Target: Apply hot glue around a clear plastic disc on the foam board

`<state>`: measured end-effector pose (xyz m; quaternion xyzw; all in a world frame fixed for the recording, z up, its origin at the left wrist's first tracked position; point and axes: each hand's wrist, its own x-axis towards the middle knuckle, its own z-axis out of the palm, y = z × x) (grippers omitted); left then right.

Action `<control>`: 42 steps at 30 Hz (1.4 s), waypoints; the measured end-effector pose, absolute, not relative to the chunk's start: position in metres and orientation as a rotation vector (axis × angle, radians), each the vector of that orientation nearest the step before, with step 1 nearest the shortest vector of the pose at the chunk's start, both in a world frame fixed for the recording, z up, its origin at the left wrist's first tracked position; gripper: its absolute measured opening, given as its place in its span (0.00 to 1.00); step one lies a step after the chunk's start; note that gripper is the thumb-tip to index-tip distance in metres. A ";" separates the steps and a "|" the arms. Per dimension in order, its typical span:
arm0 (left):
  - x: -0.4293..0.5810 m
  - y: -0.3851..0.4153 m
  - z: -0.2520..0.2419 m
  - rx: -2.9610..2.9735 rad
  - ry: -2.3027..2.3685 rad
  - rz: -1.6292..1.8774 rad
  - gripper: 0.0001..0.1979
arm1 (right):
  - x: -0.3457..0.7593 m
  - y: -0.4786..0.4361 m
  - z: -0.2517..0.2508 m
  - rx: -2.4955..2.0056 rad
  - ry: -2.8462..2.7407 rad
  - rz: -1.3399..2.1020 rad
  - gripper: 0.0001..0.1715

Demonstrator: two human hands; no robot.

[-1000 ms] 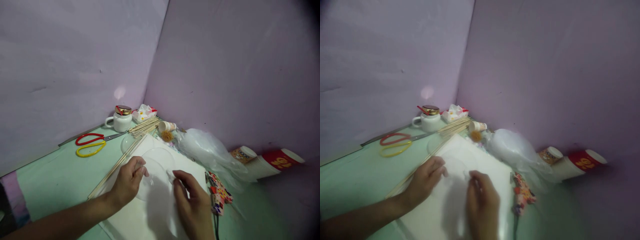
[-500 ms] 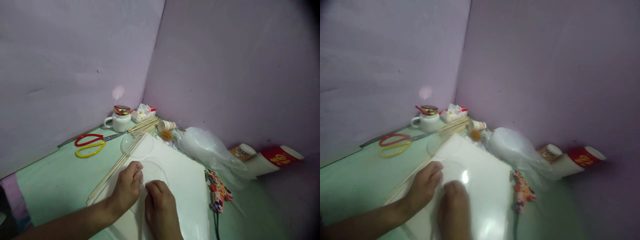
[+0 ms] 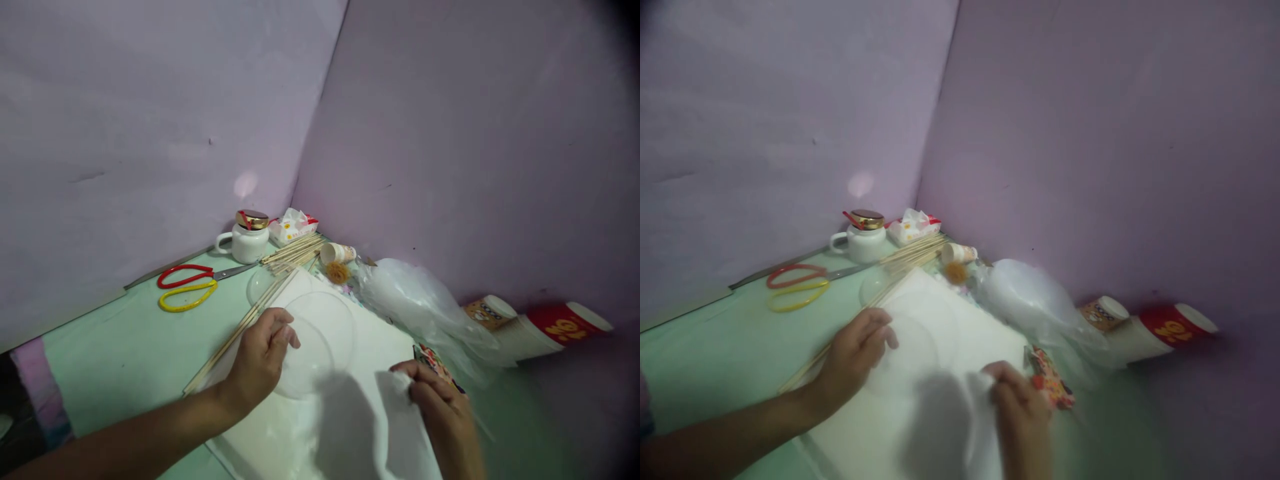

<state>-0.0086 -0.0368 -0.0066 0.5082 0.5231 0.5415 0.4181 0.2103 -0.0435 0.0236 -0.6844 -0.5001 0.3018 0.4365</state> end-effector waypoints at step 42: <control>-0.022 -0.025 0.017 0.874 1.176 1.487 0.08 | 0.198 0.012 0.009 -1.853 -1.650 0.571 0.14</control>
